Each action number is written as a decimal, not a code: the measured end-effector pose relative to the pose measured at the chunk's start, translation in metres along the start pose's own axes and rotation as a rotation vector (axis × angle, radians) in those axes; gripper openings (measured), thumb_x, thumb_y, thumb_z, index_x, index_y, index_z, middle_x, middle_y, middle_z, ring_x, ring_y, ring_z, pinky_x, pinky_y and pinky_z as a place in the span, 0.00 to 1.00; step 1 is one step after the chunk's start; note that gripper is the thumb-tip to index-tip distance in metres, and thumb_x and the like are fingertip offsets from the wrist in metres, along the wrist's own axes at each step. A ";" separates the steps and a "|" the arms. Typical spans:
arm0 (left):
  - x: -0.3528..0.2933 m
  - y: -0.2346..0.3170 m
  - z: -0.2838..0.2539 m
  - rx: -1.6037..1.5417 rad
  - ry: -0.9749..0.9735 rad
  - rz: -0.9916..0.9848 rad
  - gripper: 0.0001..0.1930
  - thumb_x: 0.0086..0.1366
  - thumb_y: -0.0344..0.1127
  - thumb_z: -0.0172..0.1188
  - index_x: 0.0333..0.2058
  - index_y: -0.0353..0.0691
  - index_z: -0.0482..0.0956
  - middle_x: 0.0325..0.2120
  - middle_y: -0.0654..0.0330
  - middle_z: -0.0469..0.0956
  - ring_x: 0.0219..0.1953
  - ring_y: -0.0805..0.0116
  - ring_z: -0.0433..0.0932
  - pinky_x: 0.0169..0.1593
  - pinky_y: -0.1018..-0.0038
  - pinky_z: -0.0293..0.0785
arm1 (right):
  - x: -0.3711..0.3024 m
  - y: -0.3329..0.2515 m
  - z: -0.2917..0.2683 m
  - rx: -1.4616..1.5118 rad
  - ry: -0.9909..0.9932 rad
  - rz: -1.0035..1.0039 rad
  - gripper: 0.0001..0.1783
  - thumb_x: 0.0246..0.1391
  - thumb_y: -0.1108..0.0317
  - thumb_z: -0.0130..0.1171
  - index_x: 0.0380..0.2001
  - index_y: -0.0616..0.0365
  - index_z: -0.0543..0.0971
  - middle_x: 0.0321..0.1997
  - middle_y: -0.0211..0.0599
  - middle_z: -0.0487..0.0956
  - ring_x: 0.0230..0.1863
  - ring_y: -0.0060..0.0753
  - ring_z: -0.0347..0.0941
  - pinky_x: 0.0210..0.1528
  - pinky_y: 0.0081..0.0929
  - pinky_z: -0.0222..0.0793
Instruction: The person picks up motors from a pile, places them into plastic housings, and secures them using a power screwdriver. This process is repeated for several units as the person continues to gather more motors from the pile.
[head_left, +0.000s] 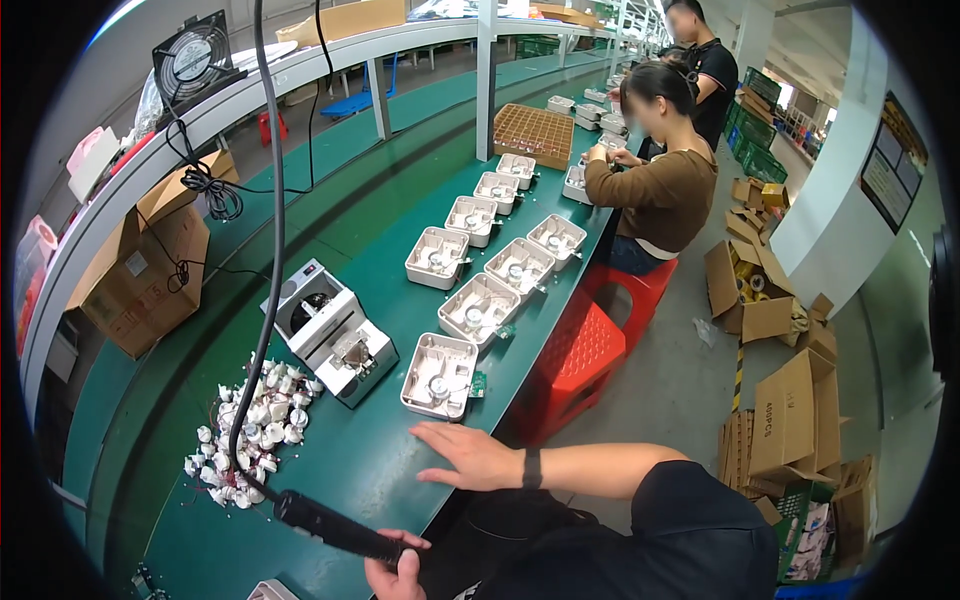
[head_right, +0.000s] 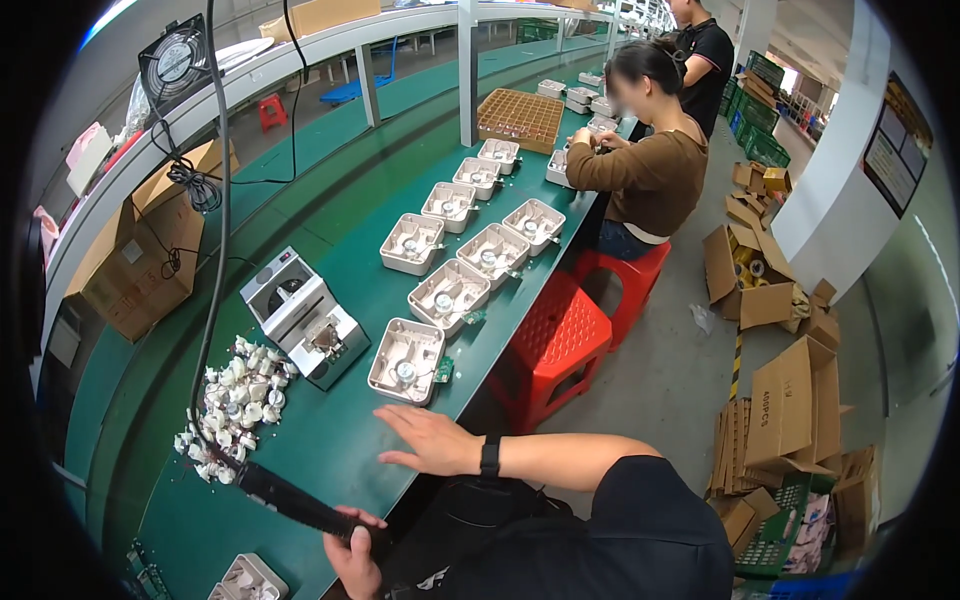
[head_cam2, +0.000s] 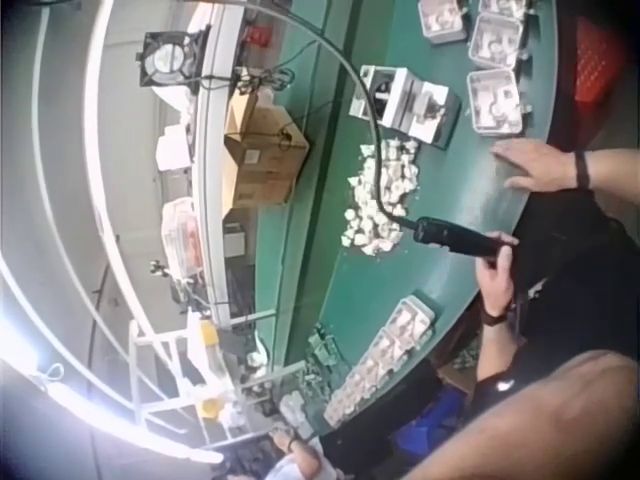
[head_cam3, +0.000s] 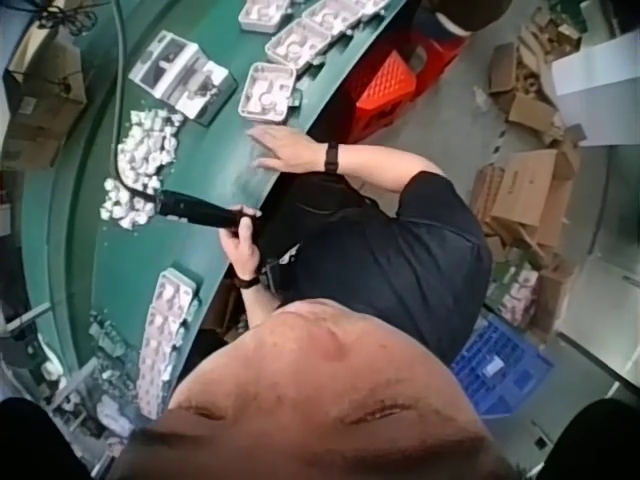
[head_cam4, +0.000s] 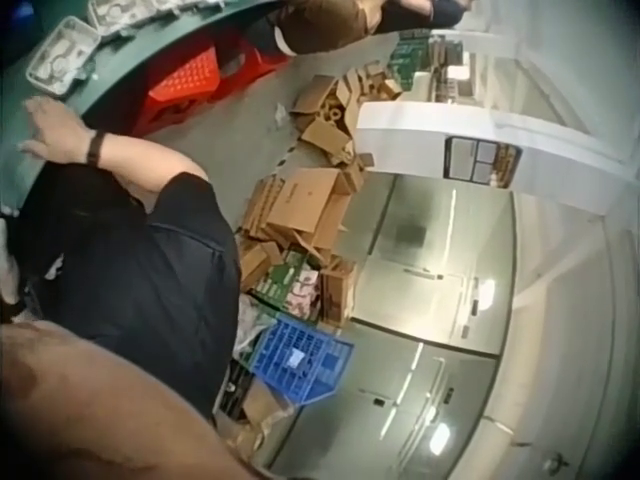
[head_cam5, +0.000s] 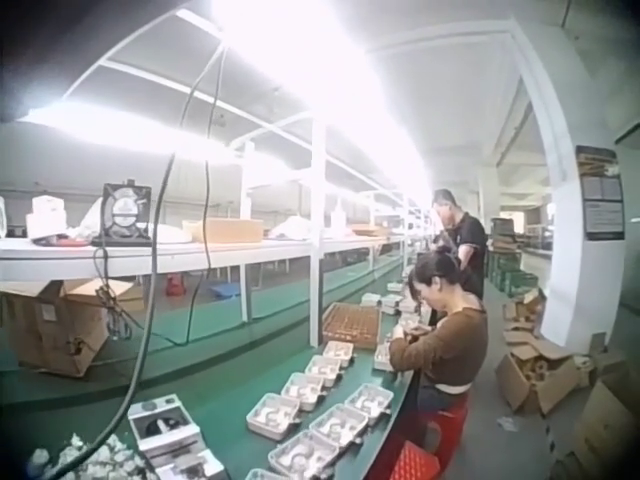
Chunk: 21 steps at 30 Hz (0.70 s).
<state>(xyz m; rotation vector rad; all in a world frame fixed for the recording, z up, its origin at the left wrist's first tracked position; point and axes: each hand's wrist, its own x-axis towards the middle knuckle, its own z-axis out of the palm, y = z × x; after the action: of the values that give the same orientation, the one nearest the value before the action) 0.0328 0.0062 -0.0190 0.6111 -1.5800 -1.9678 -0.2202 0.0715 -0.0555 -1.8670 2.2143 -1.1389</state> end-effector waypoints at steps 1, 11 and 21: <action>0.005 -0.007 0.001 -0.028 0.018 0.027 0.16 0.70 0.29 0.57 0.55 0.34 0.70 0.46 0.54 0.78 0.47 0.62 0.78 0.56 0.65 0.73 | 0.002 -0.004 -0.014 0.143 -0.043 0.027 0.30 0.62 0.52 0.62 0.59 0.63 0.71 0.56 0.51 0.76 0.56 0.51 0.75 0.56 0.40 0.74; 0.100 -0.039 0.065 -0.075 -0.011 -0.035 0.23 0.72 0.29 0.52 0.63 0.30 0.64 0.64 0.48 0.66 0.62 0.59 0.70 0.62 0.61 0.73 | 0.033 0.313 -0.200 -0.794 1.061 0.724 0.30 0.59 0.54 0.64 0.57 0.63 0.72 0.42 0.46 0.80 0.37 0.36 0.81 0.39 0.30 0.78; 0.148 -0.032 0.085 -0.032 0.060 -0.023 0.30 0.72 0.30 0.53 0.69 0.30 0.57 0.65 0.49 0.64 0.64 0.61 0.67 0.65 0.62 0.71 | 0.046 0.403 -0.227 -0.243 0.587 0.900 0.37 0.59 0.47 0.62 0.61 0.67 0.72 0.46 0.51 0.83 0.38 0.44 0.84 0.39 0.37 0.80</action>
<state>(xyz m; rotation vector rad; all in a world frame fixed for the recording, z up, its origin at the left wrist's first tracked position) -0.1376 -0.0230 -0.0350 0.6722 -1.5086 -1.9696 -0.6770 0.1508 -0.0869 -0.3572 3.0505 -1.3101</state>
